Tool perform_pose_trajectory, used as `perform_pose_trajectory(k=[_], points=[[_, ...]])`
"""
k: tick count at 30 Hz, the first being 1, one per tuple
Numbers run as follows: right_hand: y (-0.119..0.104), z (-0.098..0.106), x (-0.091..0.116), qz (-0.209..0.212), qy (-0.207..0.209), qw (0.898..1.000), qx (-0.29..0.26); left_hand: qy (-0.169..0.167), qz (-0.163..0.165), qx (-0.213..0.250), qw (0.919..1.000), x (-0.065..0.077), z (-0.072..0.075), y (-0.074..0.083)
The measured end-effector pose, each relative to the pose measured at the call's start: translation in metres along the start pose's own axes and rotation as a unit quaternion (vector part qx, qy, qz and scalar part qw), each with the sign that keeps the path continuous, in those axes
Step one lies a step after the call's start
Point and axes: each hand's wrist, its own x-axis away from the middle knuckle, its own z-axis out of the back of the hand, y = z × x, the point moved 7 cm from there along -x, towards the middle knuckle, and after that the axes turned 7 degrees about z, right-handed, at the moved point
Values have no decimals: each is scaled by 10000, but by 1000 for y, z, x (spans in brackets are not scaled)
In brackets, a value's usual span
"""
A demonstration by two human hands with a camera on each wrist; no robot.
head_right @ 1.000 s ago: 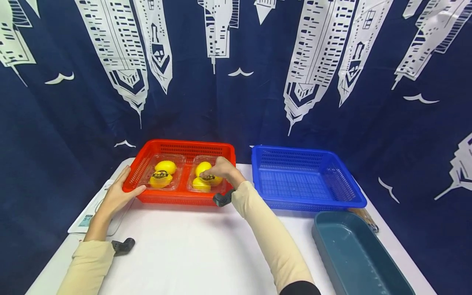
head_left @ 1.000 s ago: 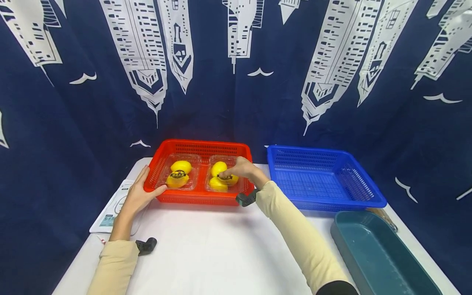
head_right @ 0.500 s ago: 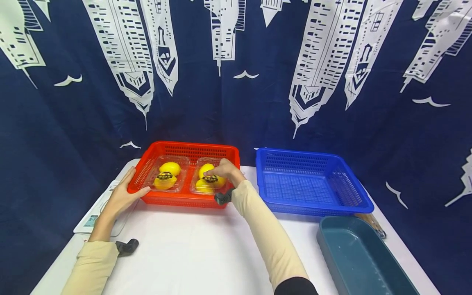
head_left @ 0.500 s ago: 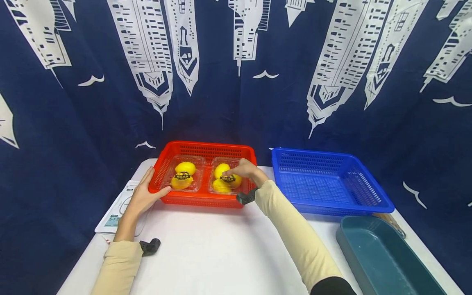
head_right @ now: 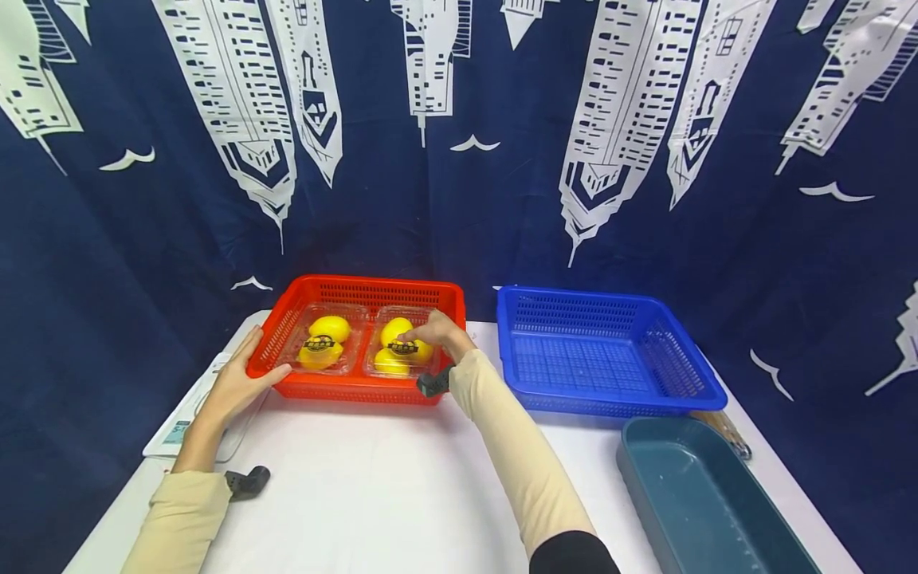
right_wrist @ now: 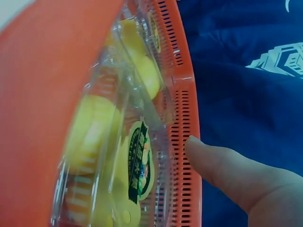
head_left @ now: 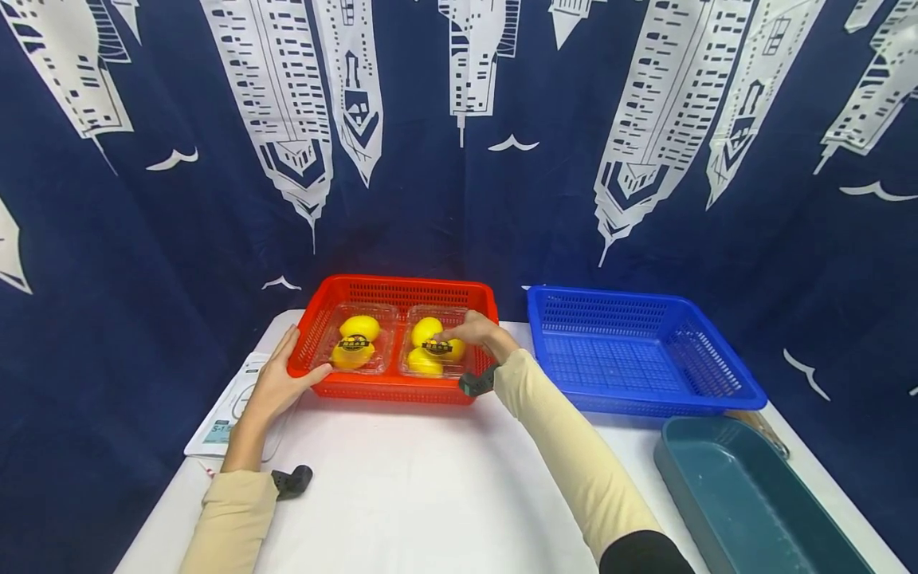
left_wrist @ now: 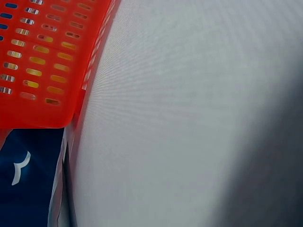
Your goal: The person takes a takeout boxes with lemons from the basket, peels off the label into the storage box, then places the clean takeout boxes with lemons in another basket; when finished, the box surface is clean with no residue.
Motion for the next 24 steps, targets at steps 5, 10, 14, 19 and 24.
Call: perform_pose_trajectory(k=[5,10,14,19,24], points=[[6,-4,-4,-115,-156,9998,27,21,-5,29,10000,0,0,-2],[16,-10,-6,-398,-405,9982,-181,27,9,63,10000,1,0,-2],[20,-11,-7,-443,-299,9983,-237,7,35,76,10000,1,0,-1],[23,-17,-6,-511,-321,9979,-223,29,3,47,10000,1,1,-1],[25,-22,-6,-528,-316,9980,-133,39,-61,65,10000,0,1,-1]])
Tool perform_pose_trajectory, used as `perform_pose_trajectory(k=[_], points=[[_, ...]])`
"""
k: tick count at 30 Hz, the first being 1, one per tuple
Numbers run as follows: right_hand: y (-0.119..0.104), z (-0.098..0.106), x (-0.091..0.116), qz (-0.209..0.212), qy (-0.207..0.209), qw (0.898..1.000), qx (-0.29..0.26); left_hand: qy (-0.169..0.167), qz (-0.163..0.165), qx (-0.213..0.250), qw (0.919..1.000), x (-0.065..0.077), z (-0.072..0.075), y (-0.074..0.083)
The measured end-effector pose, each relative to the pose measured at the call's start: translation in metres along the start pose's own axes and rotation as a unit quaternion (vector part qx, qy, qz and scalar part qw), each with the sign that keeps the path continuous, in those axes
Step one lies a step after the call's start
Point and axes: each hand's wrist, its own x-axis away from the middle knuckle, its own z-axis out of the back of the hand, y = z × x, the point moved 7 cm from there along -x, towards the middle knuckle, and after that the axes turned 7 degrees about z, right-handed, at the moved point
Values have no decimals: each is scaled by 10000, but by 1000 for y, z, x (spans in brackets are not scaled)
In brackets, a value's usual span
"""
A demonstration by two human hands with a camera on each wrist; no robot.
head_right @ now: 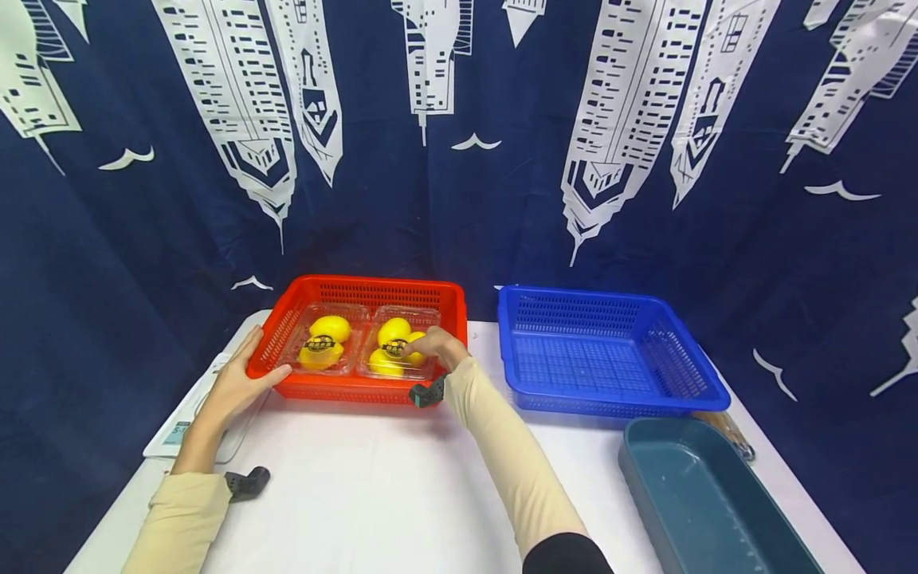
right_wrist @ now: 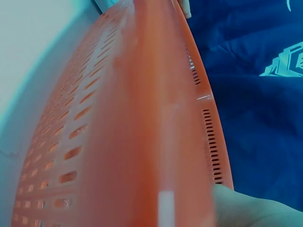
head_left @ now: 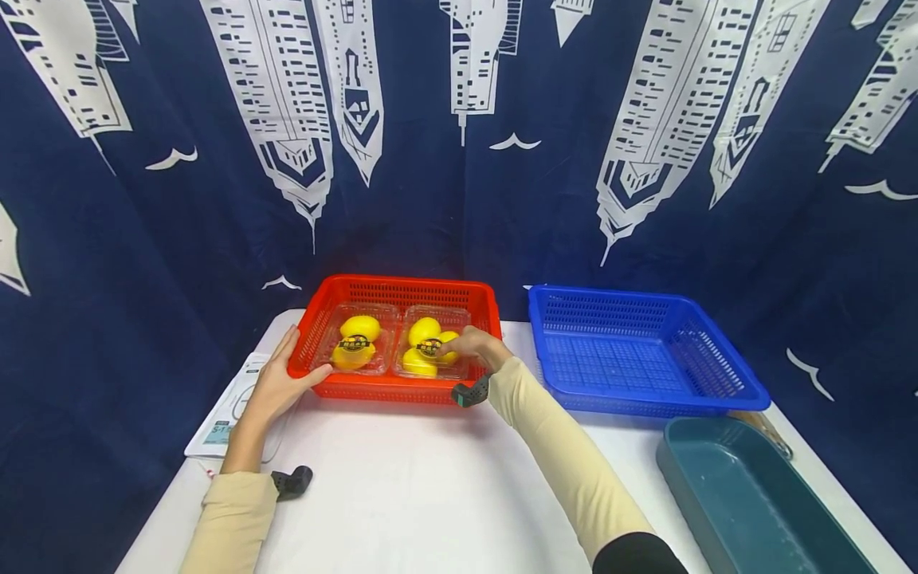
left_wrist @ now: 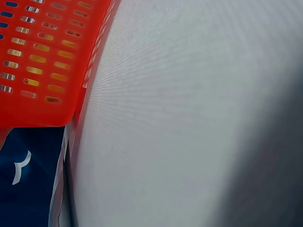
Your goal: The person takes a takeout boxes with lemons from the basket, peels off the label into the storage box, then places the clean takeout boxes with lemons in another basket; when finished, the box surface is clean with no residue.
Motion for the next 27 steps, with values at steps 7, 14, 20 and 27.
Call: perform_pose_trajectory(k=[7,14,20,27], points=[[1,-4,-1,-4,201,9993,-308,13,-28,-38,10000,1,1,-2],[-1,-1,0,-67,353,9965,-756,66,-71,-87,9999,-1,1,1],[-2,2,2,-209,207,9936,-1093,40,-58,-95,9999,-2,1,2],[-3,2,5,-226,355,9860,-1614,-10,32,-96,9999,1,1,2]])
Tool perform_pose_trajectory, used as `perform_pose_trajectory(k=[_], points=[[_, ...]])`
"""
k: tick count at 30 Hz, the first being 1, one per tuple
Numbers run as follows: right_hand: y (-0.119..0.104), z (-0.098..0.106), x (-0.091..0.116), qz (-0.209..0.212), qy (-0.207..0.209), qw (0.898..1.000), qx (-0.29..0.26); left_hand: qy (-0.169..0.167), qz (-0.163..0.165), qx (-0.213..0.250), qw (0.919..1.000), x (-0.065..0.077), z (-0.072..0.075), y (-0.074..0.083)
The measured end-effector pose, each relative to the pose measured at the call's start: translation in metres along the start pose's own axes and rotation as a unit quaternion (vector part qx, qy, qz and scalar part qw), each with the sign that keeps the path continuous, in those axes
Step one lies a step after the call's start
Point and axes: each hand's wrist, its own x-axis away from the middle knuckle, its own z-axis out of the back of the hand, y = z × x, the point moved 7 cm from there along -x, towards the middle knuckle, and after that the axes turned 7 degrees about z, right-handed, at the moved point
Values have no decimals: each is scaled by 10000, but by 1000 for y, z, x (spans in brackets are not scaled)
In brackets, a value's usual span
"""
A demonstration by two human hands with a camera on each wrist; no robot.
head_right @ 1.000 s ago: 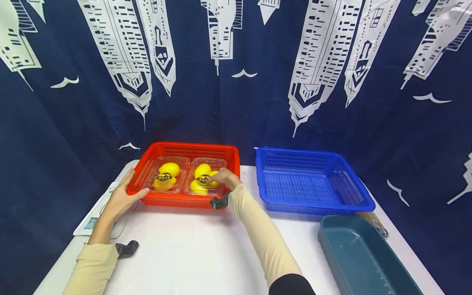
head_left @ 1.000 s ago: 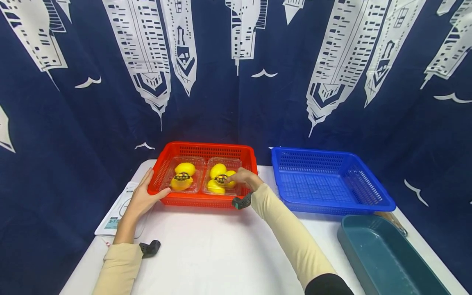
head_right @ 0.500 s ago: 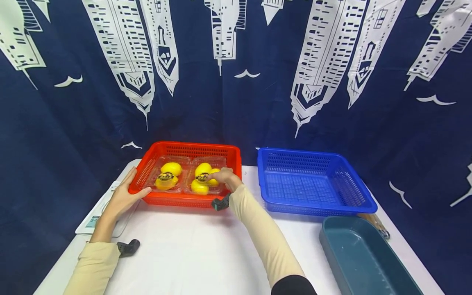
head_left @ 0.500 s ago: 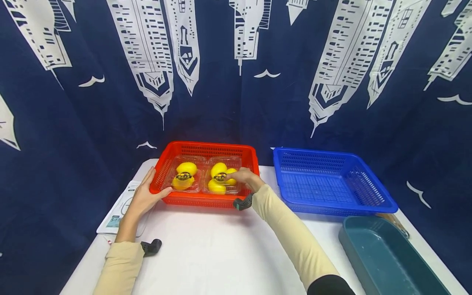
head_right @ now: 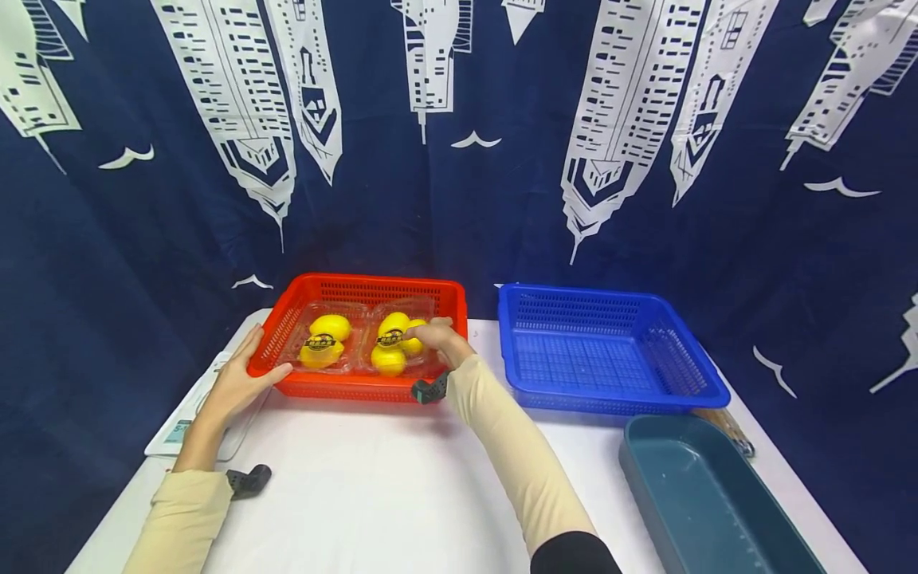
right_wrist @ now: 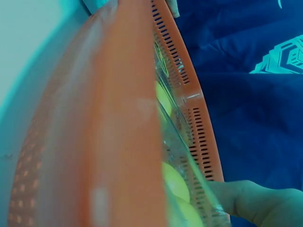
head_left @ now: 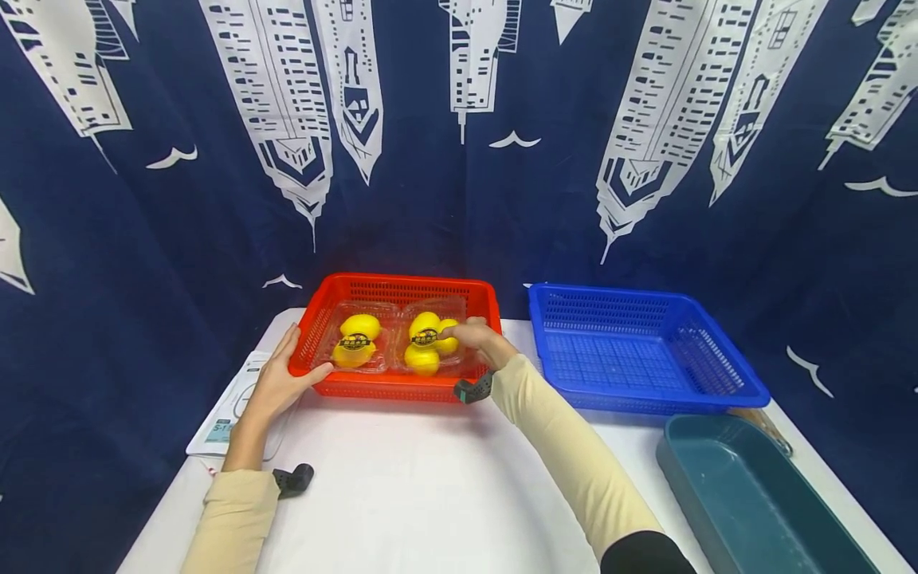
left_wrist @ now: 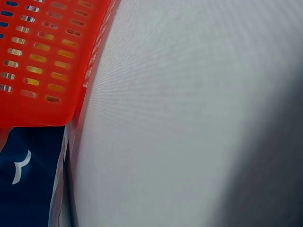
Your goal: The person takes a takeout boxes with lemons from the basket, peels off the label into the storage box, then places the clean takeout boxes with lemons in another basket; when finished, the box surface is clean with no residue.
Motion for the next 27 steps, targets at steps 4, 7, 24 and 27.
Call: perform_pose_trajectory(k=[4,7,24,27], points=[[-1,-1,1,82,96,9998,-164,2,18,9,10000,0,-1,0],[-3,-1,1,128,129,9995,-257,6,-6,-19,10000,0,-1,0],[-13,-4,7,312,-25,9992,-252,-37,124,-8,9999,0,-1,-1],[-15,-4,10,339,5,9992,-209,-36,68,-13,10000,0,-1,-1]])
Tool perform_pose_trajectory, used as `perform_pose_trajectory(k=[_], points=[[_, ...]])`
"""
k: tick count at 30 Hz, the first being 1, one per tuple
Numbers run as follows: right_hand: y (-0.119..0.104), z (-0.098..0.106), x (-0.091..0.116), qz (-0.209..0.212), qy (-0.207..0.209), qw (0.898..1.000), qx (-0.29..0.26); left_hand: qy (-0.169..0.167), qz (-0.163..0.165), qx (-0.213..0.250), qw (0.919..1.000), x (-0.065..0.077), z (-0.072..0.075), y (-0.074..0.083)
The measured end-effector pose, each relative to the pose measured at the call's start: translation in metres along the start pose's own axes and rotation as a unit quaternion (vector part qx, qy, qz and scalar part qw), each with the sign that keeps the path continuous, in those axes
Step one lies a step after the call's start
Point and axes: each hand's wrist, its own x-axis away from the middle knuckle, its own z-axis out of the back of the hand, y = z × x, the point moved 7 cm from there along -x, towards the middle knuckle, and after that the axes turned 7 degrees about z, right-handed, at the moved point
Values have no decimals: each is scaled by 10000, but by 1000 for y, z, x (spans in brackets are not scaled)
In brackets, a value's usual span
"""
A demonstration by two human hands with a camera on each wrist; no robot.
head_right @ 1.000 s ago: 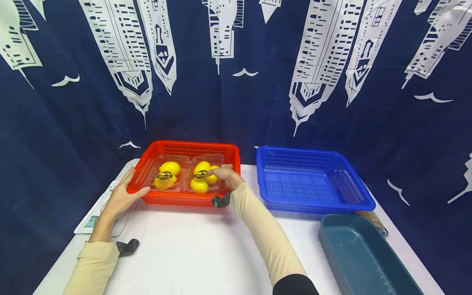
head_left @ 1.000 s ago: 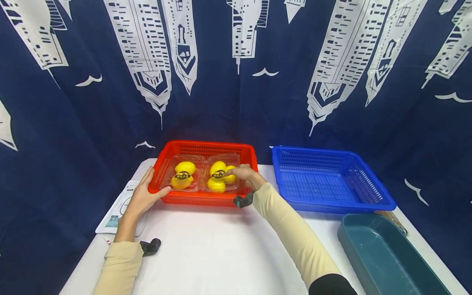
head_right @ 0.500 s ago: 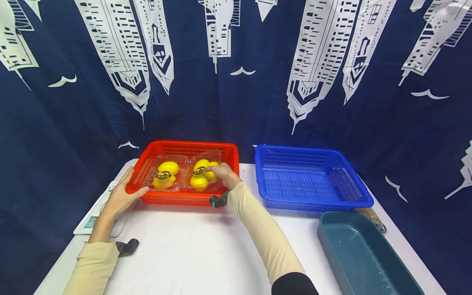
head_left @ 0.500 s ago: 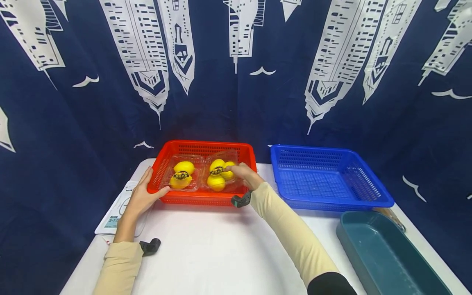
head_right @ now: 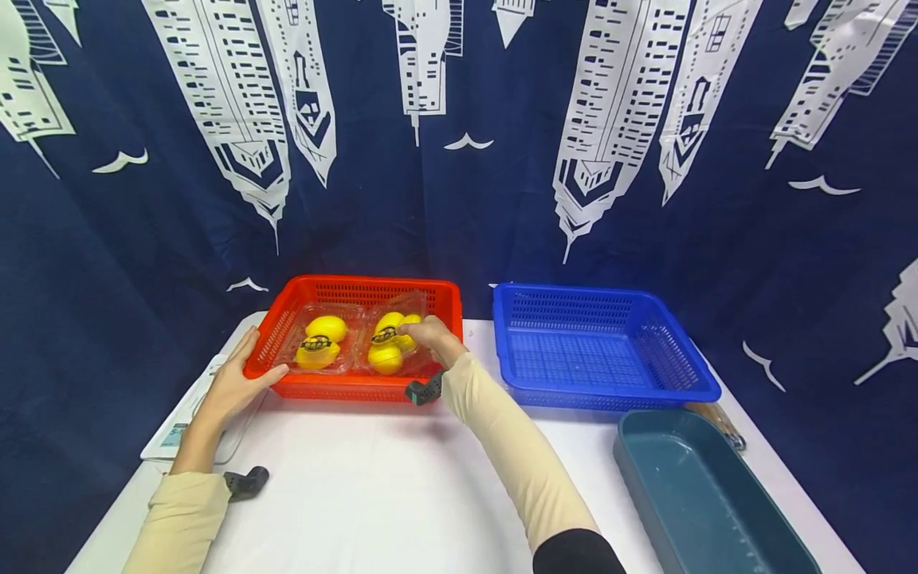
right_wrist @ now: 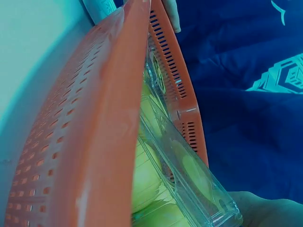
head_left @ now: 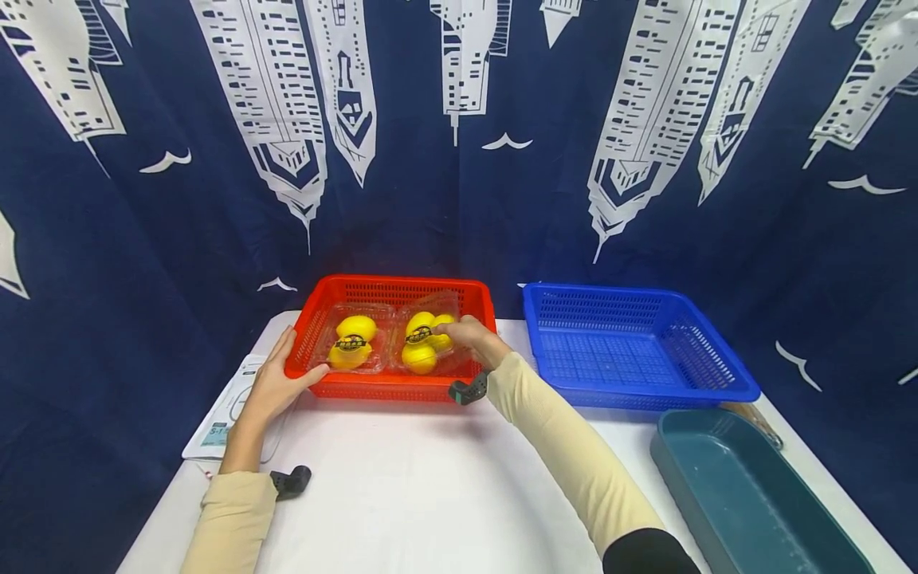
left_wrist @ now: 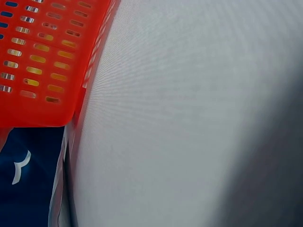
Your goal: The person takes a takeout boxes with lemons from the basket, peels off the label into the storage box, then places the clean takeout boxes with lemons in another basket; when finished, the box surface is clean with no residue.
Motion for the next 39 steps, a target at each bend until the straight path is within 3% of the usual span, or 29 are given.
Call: perform_pose_trajectory(k=[13,33,39], points=[[-11,4,7,286,-119,9995,56,104,-223,-58,9997,-1,1,0],[-22,22,34,361,131,9989,285,46,-77,3,10000,1,0,0],[-25,30,44,404,92,9991,95,21,-62,50,10000,1,0,1]])
